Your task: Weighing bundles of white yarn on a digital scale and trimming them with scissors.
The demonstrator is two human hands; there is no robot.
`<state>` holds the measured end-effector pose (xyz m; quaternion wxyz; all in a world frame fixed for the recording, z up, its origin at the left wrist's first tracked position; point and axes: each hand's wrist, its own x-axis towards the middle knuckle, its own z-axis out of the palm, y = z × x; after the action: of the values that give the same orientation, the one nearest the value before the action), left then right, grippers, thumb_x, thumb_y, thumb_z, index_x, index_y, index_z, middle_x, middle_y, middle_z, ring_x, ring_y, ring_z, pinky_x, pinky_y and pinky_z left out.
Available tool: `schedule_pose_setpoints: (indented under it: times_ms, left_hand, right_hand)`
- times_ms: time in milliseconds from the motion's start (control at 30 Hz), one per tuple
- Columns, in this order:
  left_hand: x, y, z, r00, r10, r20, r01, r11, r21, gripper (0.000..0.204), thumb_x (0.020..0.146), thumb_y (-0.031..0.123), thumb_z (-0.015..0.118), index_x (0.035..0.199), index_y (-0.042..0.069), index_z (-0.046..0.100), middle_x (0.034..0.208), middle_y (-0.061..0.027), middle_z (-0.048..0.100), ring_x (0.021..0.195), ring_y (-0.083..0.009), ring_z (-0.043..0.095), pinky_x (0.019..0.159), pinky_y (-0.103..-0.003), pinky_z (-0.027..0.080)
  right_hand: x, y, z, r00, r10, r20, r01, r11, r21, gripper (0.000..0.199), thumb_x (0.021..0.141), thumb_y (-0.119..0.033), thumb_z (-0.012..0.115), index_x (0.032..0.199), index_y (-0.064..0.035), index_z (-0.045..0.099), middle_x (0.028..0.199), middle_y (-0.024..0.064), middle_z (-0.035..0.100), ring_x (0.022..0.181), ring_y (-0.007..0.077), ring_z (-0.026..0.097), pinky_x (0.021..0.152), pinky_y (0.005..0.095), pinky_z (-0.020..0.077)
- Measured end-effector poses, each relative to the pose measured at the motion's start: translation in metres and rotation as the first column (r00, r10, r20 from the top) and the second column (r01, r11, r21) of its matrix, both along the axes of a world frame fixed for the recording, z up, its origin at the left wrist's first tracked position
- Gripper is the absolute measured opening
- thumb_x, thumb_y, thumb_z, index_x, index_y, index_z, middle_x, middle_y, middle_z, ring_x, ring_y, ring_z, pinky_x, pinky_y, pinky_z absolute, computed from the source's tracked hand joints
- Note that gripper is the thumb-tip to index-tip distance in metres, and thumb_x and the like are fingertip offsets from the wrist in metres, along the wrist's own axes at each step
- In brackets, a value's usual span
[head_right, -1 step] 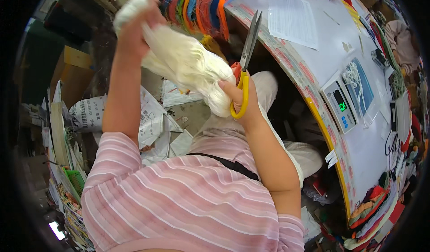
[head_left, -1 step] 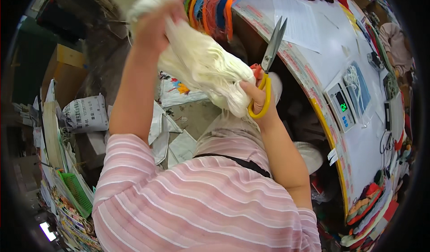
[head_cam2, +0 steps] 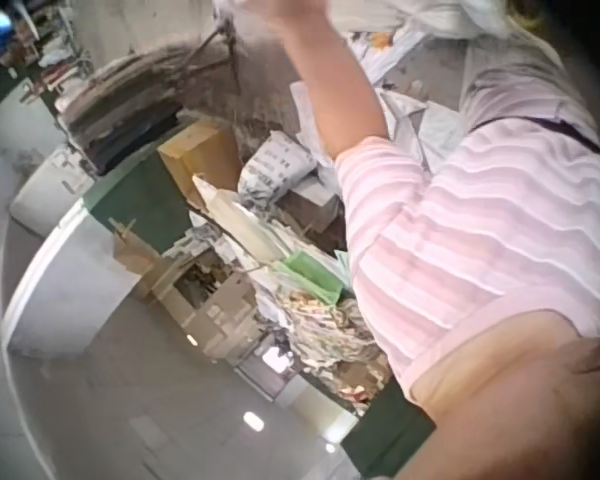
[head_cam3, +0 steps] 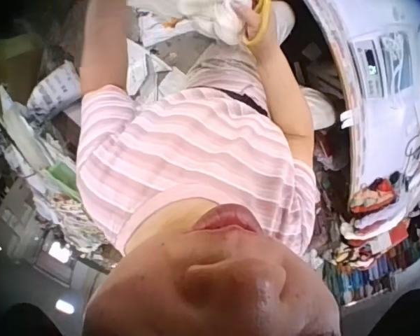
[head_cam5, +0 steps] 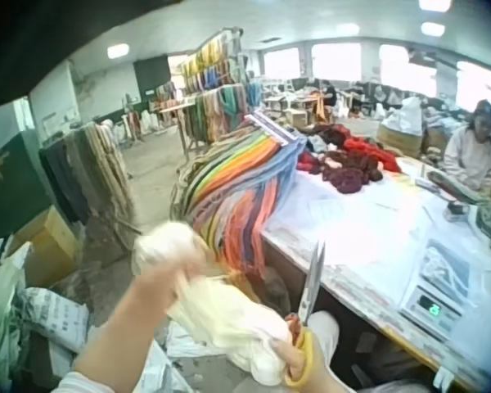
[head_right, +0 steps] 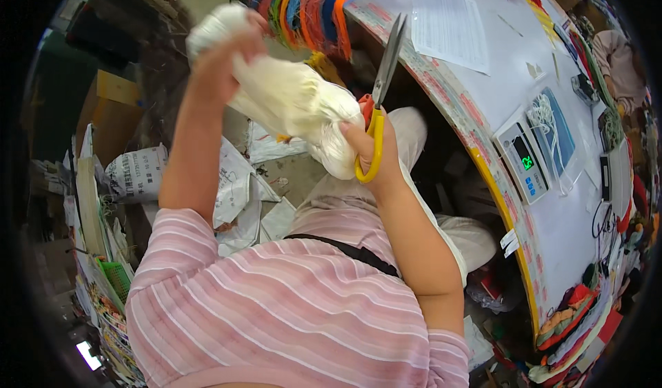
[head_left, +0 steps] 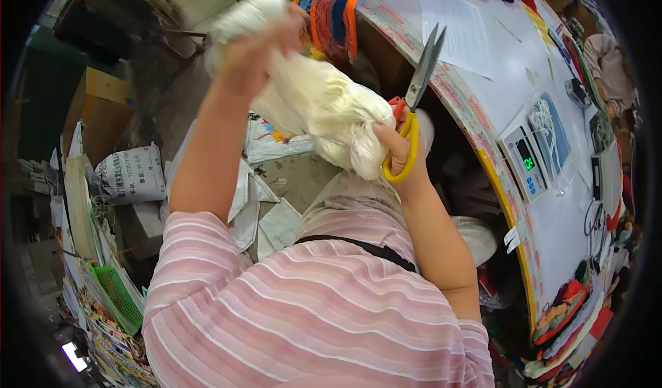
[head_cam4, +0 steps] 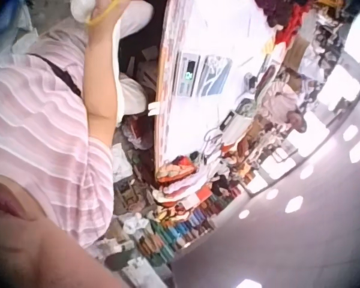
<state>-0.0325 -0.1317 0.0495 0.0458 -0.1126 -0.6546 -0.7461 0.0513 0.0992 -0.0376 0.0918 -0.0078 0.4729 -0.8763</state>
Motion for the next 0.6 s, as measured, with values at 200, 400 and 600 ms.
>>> schedule_pose_setpoints:
  times_ms: [200, 400, 600]
  left_hand:
    - [0.072, 0.067, -0.06, 0.989, -0.122, 0.079, 0.142, 0.926, -0.35, 0.02, 0.079, 0.02, 0.068, 0.094, 0.007, 0.065, 0.09, -0.004, 0.064, 0.083, -0.0165, 0.06, 0.076, -0.032, 0.048]
    - [0.079, 0.075, -0.07, 0.994, -0.104, 0.01, 0.096, 0.86, -0.502, 0.025, 0.079, 0.013, 0.07, 0.101, 0.005, 0.063, 0.09, -0.0028, 0.063, 0.083, -0.0121, 0.059, 0.076, -0.028, 0.048]
    - [0.064, 0.071, -0.061, 0.899, -0.337, 0.28, 0.324, 0.942, 0.094, 0.018, 0.079, 0.01, 0.067, 0.095, 0.003, 0.06, 0.081, -0.0016, 0.06, 0.074, -0.012, 0.058, 0.069, -0.027, 0.048]
  right_hand:
    - [0.015, 0.0, 0.008, 0.997, -0.054, 0.063, 0.049, 0.996, 0.073, 0.027, 0.079, -0.008, 0.056, 0.104, -0.0038, 0.047, 0.095, 0.0024, 0.05, 0.084, 0.0091, 0.049, 0.074, 0.0224, 0.0413]
    - [0.02, 0.002, 0.01, 0.998, -0.057, -0.007, 0.057, 0.96, 0.276, 0.023, 0.081, -0.01, 0.055, 0.102, -0.002, 0.05, 0.09, 0.002, 0.052, 0.078, 0.0081, 0.048, 0.069, 0.0205, 0.0393]
    - [0.02, 0.009, 0.003, 0.988, -0.154, -0.018, 0.153, 0.948, 0.278, 0.021, 0.082, -0.011, 0.056, 0.1, -0.0009, 0.05, 0.085, 0.0005, 0.049, 0.072, 0.0074, 0.046, 0.065, 0.0203, 0.0378]
